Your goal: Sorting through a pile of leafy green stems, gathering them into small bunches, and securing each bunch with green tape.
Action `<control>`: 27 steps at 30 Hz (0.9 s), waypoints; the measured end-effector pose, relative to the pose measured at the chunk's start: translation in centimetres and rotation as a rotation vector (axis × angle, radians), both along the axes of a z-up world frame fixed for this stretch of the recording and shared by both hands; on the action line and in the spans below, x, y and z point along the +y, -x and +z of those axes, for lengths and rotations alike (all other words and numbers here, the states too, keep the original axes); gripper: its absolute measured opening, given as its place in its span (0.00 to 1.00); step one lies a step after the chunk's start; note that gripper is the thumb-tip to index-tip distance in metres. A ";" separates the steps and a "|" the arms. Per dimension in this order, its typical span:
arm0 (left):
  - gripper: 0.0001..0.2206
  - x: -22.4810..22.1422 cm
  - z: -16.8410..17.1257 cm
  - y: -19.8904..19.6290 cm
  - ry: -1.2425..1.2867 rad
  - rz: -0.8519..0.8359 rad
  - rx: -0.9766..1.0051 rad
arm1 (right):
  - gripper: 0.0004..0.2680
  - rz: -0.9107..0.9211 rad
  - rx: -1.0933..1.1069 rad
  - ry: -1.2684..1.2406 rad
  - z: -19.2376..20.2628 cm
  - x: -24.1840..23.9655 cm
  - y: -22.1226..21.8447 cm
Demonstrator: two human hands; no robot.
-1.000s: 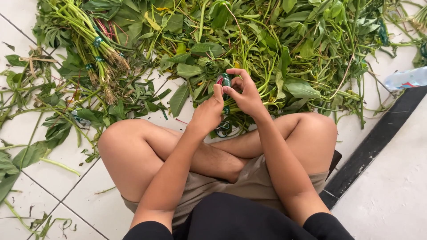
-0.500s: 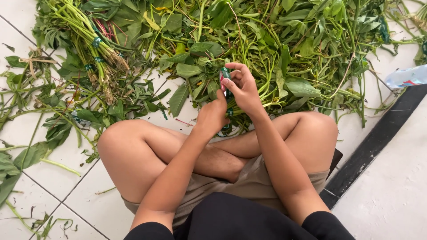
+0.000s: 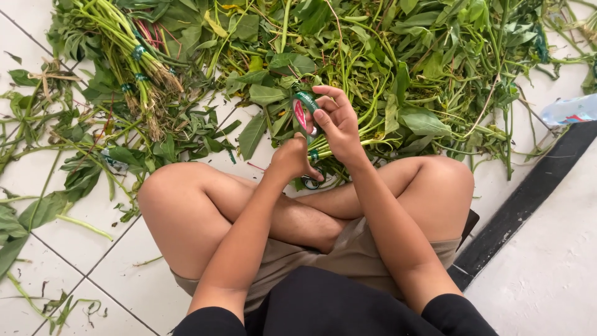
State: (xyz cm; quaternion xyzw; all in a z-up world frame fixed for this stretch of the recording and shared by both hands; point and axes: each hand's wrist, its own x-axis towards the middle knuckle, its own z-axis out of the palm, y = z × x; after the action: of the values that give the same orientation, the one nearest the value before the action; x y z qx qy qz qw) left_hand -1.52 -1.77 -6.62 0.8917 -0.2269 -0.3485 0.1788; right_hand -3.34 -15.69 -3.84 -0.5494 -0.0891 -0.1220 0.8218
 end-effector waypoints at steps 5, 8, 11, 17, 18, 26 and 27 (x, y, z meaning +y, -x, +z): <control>0.47 0.0 1.2 -0.4 0.050 0.027 0.074 | 0.14 -0.066 0.002 -0.101 -0.6 0.2 0.0; 0.41 -0.3 0.7 -0.8 0.051 0.133 0.163 | 0.15 -0.049 0.036 -0.132 0.6 0.3 0.9; 0.41 -0.3 -0.5 -0.9 0.068 0.147 0.167 | 0.16 -0.026 0.061 -0.129 1.5 0.6 2.0; 0.25 -2.2 9.6 -2.5 0.291 0.707 0.804 | 0.19 0.042 0.085 -0.114 2.3 0.1 4.1; 0.25 -1.4 3.6 -3.7 0.295 0.709 0.808 | 0.19 0.045 0.089 -0.111 2.1 -0.2 4.4; 0.06 0.8 -2.1 -3.7 0.193 0.373 0.376 | 0.24 0.111 0.232 -0.173 3.1 -0.3 6.5; 0.06 1.0 -2.0 -3.6 0.195 0.380 0.377 | 0.24 0.119 0.235 -0.172 2.8 -0.2 6.7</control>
State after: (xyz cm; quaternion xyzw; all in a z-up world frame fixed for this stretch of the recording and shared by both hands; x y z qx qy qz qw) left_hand 2.12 -0.77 -8.60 0.8162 -0.0508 -0.4450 0.3649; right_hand -10.06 -15.87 -1.02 -0.4815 -0.0139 -0.0154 0.8762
